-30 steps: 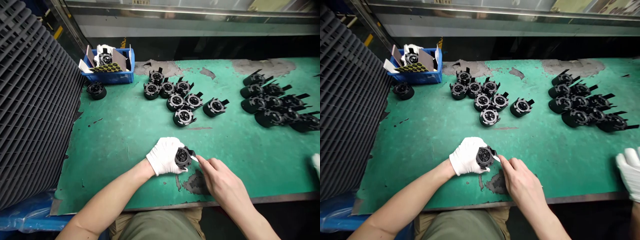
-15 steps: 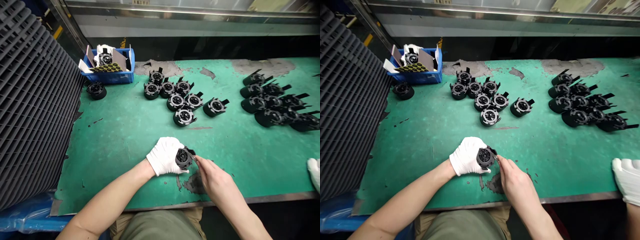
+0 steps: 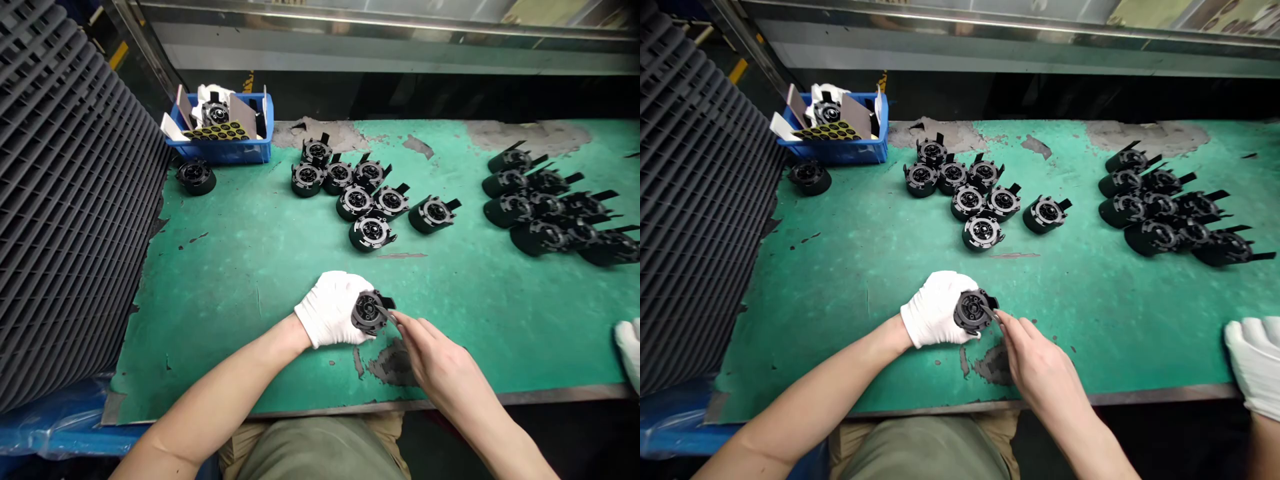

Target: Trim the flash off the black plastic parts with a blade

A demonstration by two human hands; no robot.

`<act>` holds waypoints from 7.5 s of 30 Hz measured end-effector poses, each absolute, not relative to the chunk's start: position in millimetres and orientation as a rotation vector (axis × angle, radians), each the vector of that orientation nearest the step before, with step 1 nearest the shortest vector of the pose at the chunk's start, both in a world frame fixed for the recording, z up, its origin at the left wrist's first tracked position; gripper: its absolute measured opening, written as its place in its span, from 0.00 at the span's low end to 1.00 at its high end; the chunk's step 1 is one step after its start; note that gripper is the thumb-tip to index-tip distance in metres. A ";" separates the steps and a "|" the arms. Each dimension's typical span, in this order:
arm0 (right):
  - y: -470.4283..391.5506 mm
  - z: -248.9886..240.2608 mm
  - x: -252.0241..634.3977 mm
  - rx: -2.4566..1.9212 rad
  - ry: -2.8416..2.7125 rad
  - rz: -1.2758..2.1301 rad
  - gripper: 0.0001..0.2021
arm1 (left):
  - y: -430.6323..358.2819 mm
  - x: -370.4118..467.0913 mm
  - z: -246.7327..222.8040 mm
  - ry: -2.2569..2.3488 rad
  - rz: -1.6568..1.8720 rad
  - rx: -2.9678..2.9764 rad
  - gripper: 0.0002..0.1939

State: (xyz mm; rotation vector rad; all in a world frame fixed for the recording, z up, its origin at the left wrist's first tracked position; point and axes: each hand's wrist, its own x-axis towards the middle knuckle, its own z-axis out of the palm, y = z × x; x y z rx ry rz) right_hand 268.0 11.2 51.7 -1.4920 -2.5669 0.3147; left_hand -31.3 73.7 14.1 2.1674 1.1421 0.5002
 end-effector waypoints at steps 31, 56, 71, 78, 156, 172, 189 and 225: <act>147.2 81.2 318.0 -0.497 -3.091 0.545 0.20 | 71.1 -34.9 14.3 0.947 0.491 2.165 0.57; 157.3 82.2 315.4 -0.439 -3.121 0.613 0.20 | 76.9 -34.8 14.9 0.891 0.500 2.163 0.55; 76.7 91.0 311.4 -0.908 -2.753 0.153 0.18 | 66.9 -29.9 -21.9 1.190 0.694 2.241 0.58; 13.5 57.0 279.2 -1.247 -2.644 -0.061 0.19 | 60.6 -33.4 -32.7 1.141 0.860 2.243 0.54; 32.9 48.4 296.5 -1.058 -2.706 0.083 0.27 | 78.9 -38.2 3.3 1.090 0.581 2.205 0.52; 48.7 58.7 293.9 -0.969 -2.853 -0.063 0.33 | 80.3 -37.9 5.6 1.054 0.579 2.206 0.50; 45.3 56.7 304.1 -1.027 -2.703 0.033 0.35 | 72.8 -46.3 -0.6 0.909 0.653 2.226 0.54; 68.5 57.3 300.7 -0.876 -2.958 -0.046 0.28 | 75.7 -40.9 15.7 0.953 0.458 2.201 0.49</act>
